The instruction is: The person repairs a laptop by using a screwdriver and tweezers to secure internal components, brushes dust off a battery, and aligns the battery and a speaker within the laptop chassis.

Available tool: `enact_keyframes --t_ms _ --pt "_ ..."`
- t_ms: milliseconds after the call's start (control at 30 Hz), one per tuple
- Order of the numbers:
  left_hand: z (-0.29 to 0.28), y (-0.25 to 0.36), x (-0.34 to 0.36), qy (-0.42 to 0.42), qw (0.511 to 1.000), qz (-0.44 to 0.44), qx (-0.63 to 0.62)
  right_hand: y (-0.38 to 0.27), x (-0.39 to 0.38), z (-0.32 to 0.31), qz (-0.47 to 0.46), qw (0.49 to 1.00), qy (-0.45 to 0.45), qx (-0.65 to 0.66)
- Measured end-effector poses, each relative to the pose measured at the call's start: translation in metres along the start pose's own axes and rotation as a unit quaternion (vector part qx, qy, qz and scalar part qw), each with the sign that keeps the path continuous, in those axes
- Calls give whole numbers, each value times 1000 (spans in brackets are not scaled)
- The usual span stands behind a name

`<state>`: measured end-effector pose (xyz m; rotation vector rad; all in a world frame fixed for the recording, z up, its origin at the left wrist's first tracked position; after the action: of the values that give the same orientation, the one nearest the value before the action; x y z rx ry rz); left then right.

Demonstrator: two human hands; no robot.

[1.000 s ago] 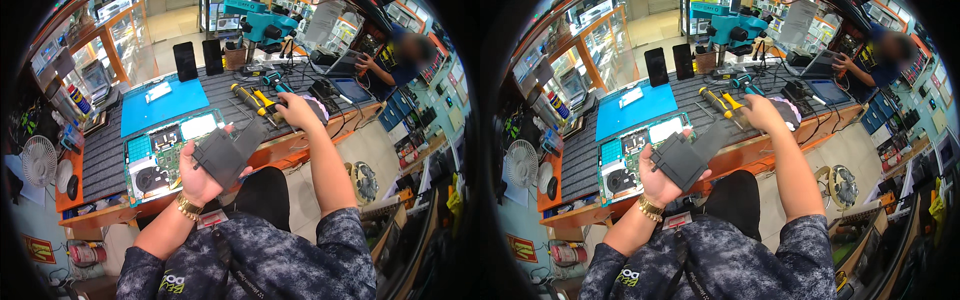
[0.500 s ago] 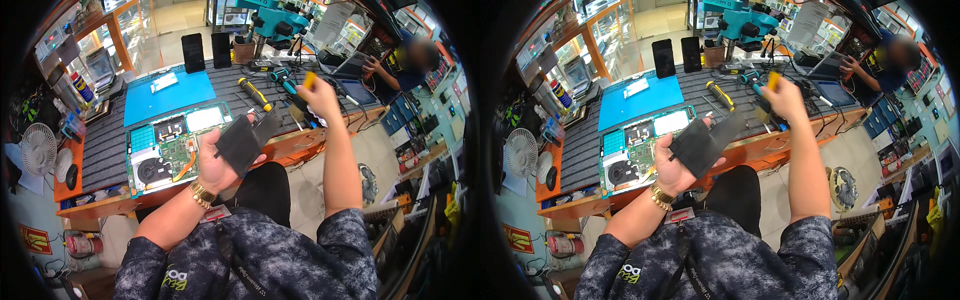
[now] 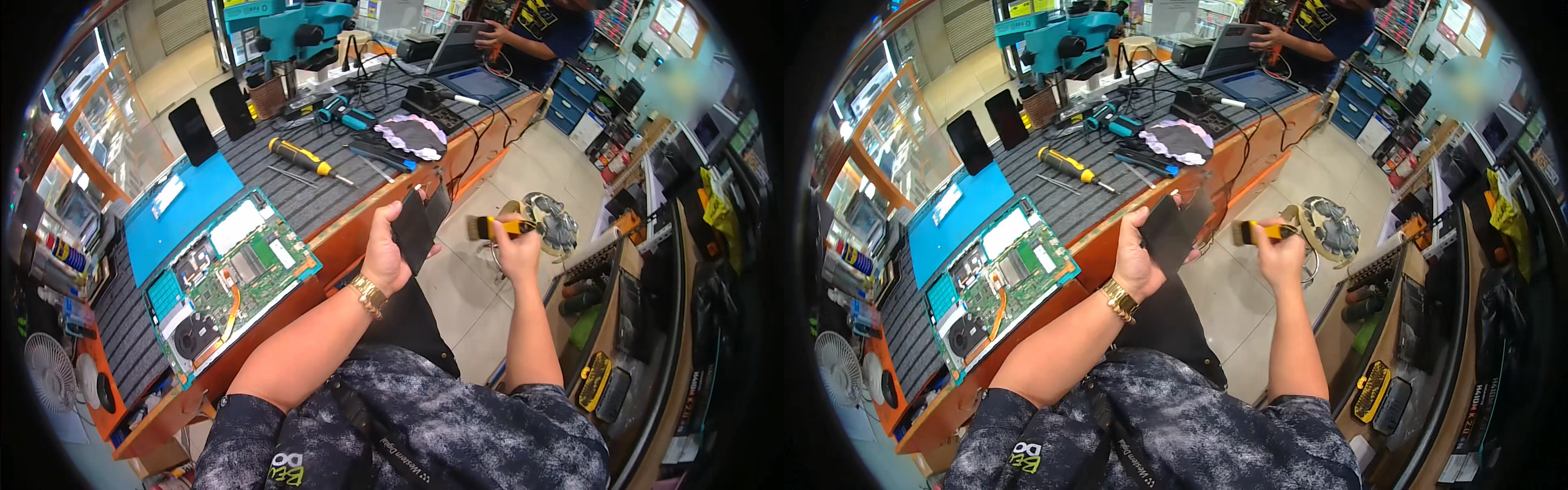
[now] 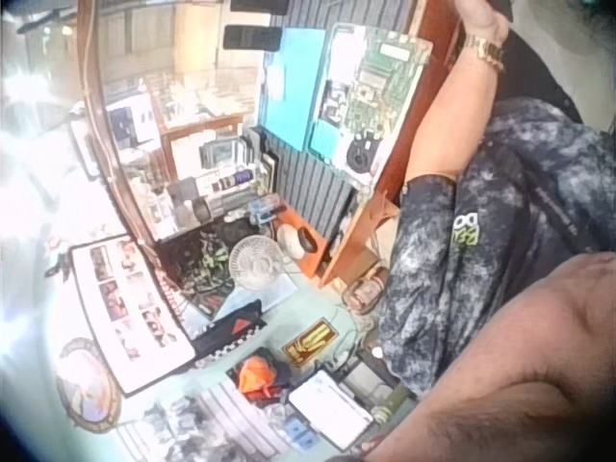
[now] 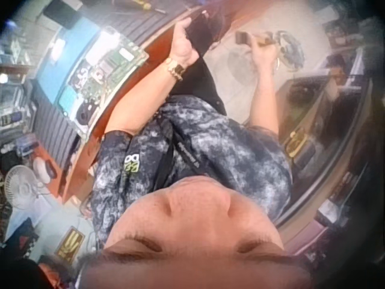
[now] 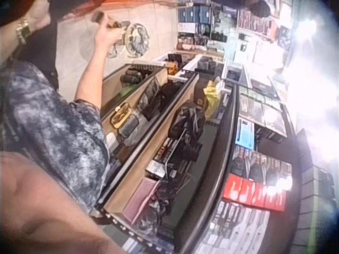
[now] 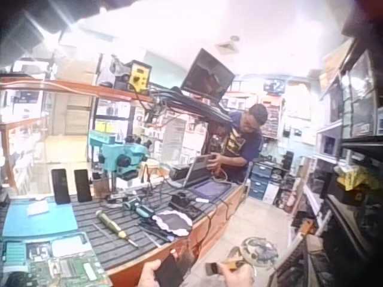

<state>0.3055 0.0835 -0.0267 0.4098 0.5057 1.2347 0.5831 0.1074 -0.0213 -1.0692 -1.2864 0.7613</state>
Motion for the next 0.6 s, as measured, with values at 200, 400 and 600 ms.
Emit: enact_keyframes --t_ms 200,400,600 --pt "3 -22 7 16 999 -21 28 -34 -31 28 -46 997 -33 54" --pt "4 -22 14 -14 1000 -1 10 -38 -38 27 -27 997 -37 63" --pt "9 -17 13 19 998 -35 -38 -31 -25 -5 38 995 -79 45"
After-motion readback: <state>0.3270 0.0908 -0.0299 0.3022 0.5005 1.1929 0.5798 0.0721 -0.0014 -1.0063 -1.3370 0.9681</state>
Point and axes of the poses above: each hand's wrist, its own x-axis towards the middle knuckle, its own z-axis out of the palm, y = z × x, the point moved 6 cm from there along x, towards the middle knuckle, and after that the axes turned 4 degrees about y, right-handed, at the moved point
